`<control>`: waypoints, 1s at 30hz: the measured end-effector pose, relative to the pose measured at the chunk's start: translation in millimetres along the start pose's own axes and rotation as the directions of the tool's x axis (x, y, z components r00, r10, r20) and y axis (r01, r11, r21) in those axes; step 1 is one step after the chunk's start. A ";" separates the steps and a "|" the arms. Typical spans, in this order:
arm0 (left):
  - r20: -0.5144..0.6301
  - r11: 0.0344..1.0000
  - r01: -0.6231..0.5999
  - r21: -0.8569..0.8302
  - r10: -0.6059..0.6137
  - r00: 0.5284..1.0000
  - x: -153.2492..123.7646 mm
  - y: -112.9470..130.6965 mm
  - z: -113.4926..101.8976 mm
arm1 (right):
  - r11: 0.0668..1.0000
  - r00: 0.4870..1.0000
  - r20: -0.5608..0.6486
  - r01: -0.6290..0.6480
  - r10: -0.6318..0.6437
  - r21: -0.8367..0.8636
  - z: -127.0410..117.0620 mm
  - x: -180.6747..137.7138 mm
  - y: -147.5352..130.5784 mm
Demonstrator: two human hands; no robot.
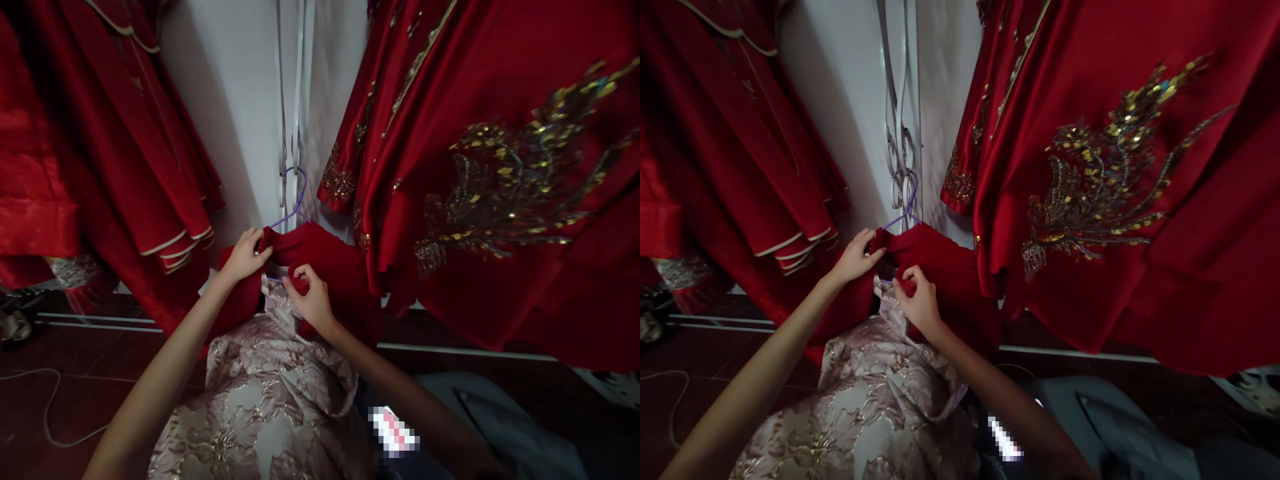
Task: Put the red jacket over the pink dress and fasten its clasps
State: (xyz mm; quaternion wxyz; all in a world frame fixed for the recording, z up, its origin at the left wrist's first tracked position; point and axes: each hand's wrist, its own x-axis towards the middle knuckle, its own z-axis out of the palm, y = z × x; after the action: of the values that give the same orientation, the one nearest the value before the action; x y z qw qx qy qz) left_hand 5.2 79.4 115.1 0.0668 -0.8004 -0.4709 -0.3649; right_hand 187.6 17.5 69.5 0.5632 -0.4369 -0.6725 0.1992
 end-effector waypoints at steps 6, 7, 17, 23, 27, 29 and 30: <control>-0.168 0.992 0.052 0.117 -0.032 0.985 -22.0 15.8 -20.6 | 0.990 0.996 0.051 0.083 -0.077 -0.118 -38.8 -5.7 3.0; -0.184 0.987 0.085 0.136 -0.060 0.981 -29.7 22.3 -21.5 | 0.987 0.996 0.023 0.086 -0.084 -0.133 -47.8 -3.4 5.3; 0.194 0.993 0.116 -0.006 -0.113 0.974 -52.7 85.7 37.9 | 0.986 0.996 0.092 -0.033 0.017 0.166 -22.3 3.2 24.3; -0.114 0.839 0.292 -0.459 -0.382 0.917 -69.4 82.9 68.7 | 0.938 0.995 0.016 -0.095 0.095 0.333 -16.0 3.7 44.5; -0.238 0.787 0.278 -0.550 -0.467 0.852 -87.4 89.1 77.9 | 0.908 0.986 0.120 -0.153 0.114 0.391 -18.1 -6.5 46.8; -0.198 0.804 0.281 -0.524 -0.436 0.878 -89.9 92.3 76.8 | 0.904 0.978 0.180 -0.169 0.104 0.392 -18.8 -11.6 44.5; -0.186 0.809 0.283 -0.516 -0.428 0.884 -89.9 93.3 75.2 | 0.904 0.977 0.191 -0.166 0.096 0.394 -19.2 -13.6 43.1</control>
State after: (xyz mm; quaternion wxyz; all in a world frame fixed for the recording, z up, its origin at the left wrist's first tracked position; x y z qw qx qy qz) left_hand 93.3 -1.3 24.5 -0.1322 -0.6249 -0.4944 -0.5895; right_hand 220.9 25.4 34.4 0.5689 -0.3359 -0.6298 0.4084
